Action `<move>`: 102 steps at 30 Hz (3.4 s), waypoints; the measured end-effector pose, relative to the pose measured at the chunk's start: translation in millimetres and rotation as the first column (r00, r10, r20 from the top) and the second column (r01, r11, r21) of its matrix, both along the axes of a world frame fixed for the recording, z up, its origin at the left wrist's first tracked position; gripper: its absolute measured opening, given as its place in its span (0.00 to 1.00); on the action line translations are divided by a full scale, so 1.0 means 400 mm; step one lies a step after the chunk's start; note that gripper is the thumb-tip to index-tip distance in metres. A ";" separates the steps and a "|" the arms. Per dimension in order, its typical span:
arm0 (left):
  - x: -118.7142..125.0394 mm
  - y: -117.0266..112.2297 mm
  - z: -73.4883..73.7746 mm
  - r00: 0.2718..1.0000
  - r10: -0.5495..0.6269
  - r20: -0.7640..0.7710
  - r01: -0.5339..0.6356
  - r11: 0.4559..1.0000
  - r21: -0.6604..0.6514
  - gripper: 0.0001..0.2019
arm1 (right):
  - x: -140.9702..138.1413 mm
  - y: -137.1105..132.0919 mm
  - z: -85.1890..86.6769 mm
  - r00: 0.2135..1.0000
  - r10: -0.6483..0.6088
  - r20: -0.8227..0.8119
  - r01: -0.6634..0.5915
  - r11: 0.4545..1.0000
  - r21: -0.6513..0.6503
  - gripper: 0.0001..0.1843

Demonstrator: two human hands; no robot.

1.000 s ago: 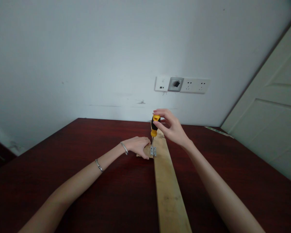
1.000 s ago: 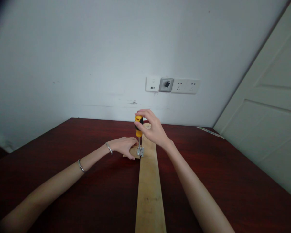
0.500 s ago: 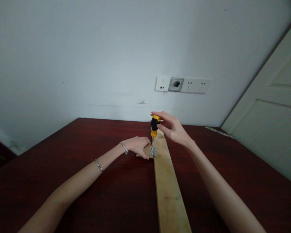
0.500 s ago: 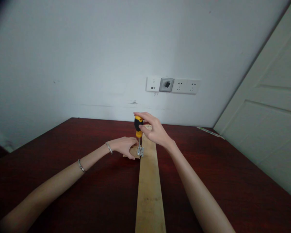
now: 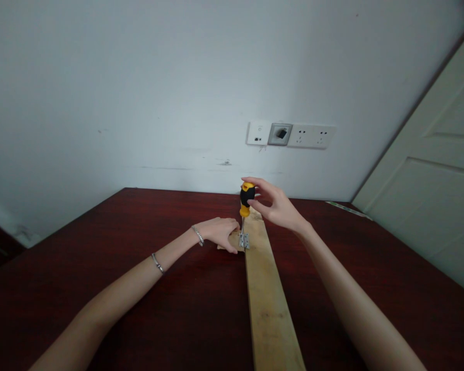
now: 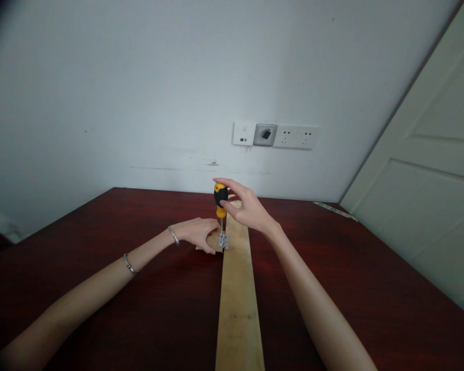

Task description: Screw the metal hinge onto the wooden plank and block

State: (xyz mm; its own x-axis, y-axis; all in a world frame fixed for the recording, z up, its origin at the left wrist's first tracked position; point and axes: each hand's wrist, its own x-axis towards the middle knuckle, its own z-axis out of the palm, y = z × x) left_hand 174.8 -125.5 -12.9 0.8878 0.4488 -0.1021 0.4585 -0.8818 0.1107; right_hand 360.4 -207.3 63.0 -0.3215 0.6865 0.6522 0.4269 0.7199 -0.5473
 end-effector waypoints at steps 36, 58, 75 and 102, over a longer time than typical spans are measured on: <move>0.000 -0.005 0.010 1.000 0.014 -0.007 -0.014 0.999 -0.029 0.30 | 0.012 0.017 -0.009 0.989 -0.148 -0.018 0.150 0.980 0.132 0.26; 0.002 -0.005 0.005 1.000 0.004 0.003 -0.004 1.000 -0.006 0.29 | -0.005 0.007 -0.005 0.996 -0.089 0.003 0.089 0.995 0.048 0.23; 0.003 -0.012 0.013 1.000 0.013 -0.020 -0.013 1.000 -0.005 0.29 | 0.000 0.015 -0.012 0.995 -0.061 -0.076 0.062 0.998 0.010 0.23; 0.003 -0.010 0.013 1.000 0.018 -0.003 -0.018 0.999 -0.029 0.29 | -0.013 0.010 -0.016 0.991 -0.133 -0.017 0.133 0.976 0.173 0.21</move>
